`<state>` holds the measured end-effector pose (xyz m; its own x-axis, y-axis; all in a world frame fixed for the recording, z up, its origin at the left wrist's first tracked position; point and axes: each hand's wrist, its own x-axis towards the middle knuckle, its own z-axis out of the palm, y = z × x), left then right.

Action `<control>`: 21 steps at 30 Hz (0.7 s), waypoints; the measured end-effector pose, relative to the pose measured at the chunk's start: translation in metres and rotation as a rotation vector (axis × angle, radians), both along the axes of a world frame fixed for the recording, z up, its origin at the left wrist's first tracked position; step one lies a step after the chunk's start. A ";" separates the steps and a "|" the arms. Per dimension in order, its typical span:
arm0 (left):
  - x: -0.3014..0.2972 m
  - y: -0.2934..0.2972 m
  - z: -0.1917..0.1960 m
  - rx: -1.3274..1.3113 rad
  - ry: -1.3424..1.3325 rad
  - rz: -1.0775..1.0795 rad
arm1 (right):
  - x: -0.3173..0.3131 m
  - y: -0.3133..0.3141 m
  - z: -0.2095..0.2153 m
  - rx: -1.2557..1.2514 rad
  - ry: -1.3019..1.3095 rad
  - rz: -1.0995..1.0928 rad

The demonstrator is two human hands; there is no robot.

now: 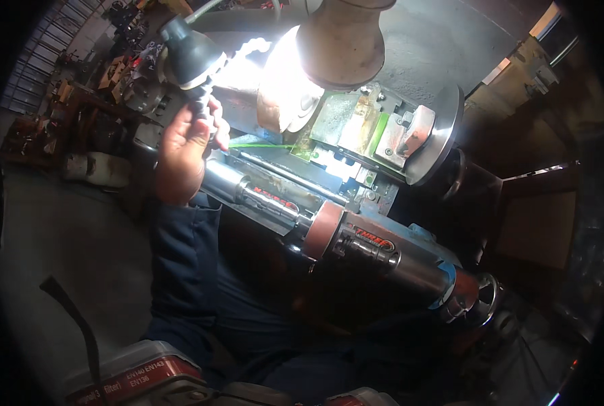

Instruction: The person operates a lathe machine to grind or shape a metal component, then picks up digital calipers from a workbench and measures the component.

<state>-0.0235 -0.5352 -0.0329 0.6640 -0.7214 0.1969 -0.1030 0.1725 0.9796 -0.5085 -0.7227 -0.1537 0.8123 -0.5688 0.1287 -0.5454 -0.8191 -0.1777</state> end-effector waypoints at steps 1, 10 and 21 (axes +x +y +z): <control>0.000 0.000 0.003 0.013 -0.005 0.001 | 0.008 -0.001 0.002 0.008 0.009 0.034; -0.026 -0.019 0.008 -0.032 0.051 0.109 | 0.063 -0.009 0.019 0.051 0.076 0.274; -0.019 -0.020 0.015 0.003 0.033 0.066 | 0.111 -0.014 0.035 0.034 0.130 0.500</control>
<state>-0.0429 -0.5552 -0.0183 0.7164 -0.6762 0.1722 -0.0816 0.1639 0.9831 -0.3977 -0.7364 -0.1191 0.9941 -0.1087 -0.0031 -0.1077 -0.9803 -0.1658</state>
